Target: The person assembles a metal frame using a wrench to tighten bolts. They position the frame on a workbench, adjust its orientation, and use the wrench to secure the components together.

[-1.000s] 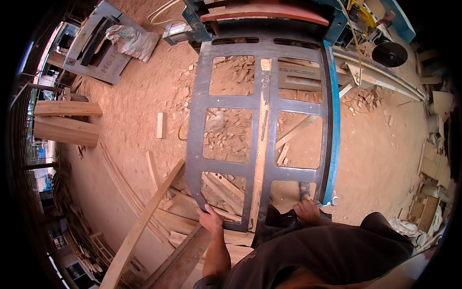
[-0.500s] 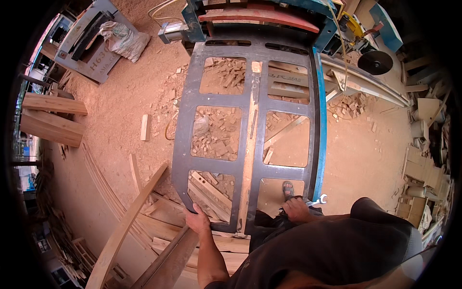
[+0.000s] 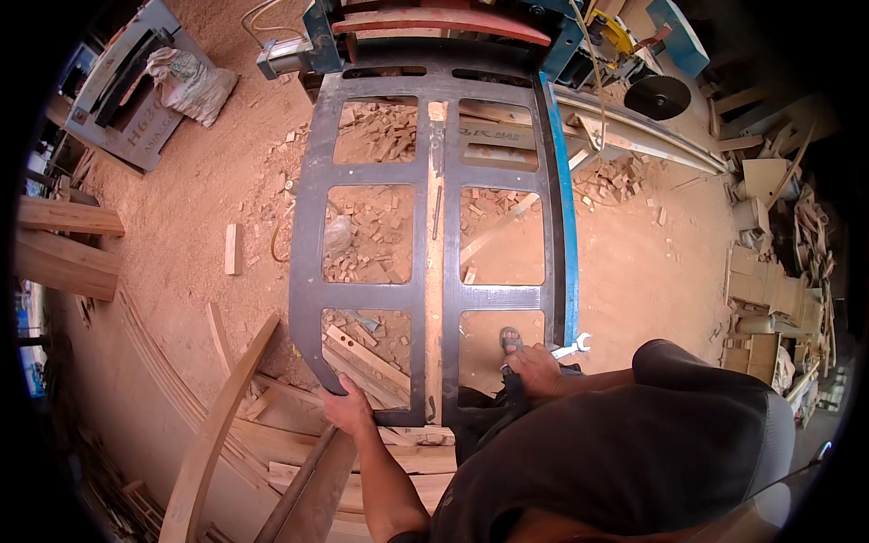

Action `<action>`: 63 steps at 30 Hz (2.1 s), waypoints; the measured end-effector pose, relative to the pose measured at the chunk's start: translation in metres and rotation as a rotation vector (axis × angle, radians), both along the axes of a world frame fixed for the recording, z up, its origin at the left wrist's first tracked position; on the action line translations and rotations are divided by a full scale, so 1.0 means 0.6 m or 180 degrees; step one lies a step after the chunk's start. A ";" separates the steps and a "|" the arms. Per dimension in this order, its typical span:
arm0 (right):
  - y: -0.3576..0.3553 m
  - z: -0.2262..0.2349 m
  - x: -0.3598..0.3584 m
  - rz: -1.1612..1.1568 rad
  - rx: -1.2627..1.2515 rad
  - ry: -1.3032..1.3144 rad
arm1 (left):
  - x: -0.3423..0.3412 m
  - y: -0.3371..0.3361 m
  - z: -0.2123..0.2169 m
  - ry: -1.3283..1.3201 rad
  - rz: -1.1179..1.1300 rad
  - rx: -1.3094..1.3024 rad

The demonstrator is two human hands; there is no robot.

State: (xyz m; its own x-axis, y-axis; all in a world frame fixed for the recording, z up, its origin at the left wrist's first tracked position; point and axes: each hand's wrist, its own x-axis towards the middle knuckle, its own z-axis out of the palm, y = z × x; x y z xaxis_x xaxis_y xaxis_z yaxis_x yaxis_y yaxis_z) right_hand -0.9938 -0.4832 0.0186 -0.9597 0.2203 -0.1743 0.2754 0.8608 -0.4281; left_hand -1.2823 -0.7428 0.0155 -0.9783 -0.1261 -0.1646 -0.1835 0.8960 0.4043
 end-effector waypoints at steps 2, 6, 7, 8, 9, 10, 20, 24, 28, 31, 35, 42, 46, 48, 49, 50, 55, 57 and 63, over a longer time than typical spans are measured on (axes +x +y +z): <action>-0.005 -0.003 -0.001 -0.0030 -0.0012 0.0183 | 0.001 -0.002 0.009 -0.0058 0.0042 -0.0036; 0.007 0.001 0.008 -0.0004 0.0036 0.0318 | 0.008 -0.001 -0.006 0.0070 -0.0022 -0.0173; 0.007 0.005 0.011 -0.0014 0.0043 0.0344 | 0.010 -0.001 -0.009 0.0063 -0.0033 -0.0161; 0.008 0.010 0.014 -0.0021 0.0050 0.0368 | 0.013 0.000 -0.011 0.0054 -0.0041 -0.0148; 0.010 0.013 0.016 -0.0024 0.0059 0.0390 | 0.015 0.003 -0.013 0.0043 -0.0045 -0.0133; 0.012 0.010 0.019 -0.0009 0.0038 0.0400 | 0.017 0.005 -0.013 0.0068 -0.0033 -0.0137; 0.014 0.008 0.042 -0.0056 -0.0030 0.0398 | 0.045 0.020 0.009 0.0286 0.0015 -0.0230; 0.002 0.017 0.050 -0.0246 -0.0010 0.0769 | 0.045 0.018 0.023 0.0163 0.0033 -0.0328; 0.007 0.023 0.063 -0.0188 0.0070 0.0763 | 0.060 0.014 0.015 0.0190 0.0001 -0.0258; 0.006 0.021 0.061 -0.0133 0.0141 0.0760 | 0.056 0.018 0.025 0.0191 -0.0007 -0.0198; 0.010 0.022 0.057 -0.0122 0.0112 0.0646 | 0.056 0.031 0.037 0.0041 0.0000 -0.0265; -0.007 0.018 0.049 -0.0196 0.0175 0.0700 | 0.043 0.001 0.008 0.0172 -0.0053 -0.0354; -0.008 0.019 0.047 -0.0239 0.0239 0.0759 | 0.041 0.001 0.004 0.0160 -0.0122 -0.0219; -0.011 0.034 0.047 -0.0232 0.0249 0.0787 | 0.046 -0.015 -0.003 0.0152 -0.0114 -0.0177; -0.011 0.033 0.049 -0.0246 0.0203 0.0780 | 0.046 -0.005 0.008 0.0075 -0.0076 -0.0198; -0.011 0.028 0.052 -0.0264 0.0158 0.0773 | 0.048 0.004 0.022 -0.0002 -0.0043 -0.0221; -0.006 0.024 0.065 -0.0345 0.0056 0.0864 | 0.056 0.029 0.055 -0.0014 -0.0024 -0.0247; 0.006 0.028 0.071 -0.0390 0.0040 0.0914 | 0.055 0.031 0.037 -0.0027 -0.0048 -0.0320; 0.052 0.044 0.106 -0.0330 0.0078 0.0805 | 0.098 0.064 0.045 0.0186 -0.0176 -0.0369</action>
State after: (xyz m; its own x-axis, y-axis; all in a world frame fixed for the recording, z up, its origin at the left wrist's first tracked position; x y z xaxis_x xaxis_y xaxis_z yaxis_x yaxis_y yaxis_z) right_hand -0.9304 -0.4519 0.0451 -0.9442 0.3209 0.0745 0.2496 0.8445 -0.4739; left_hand -1.2236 -0.7046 0.0423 -0.9917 -0.0866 -0.0947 -0.1118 0.9454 0.3061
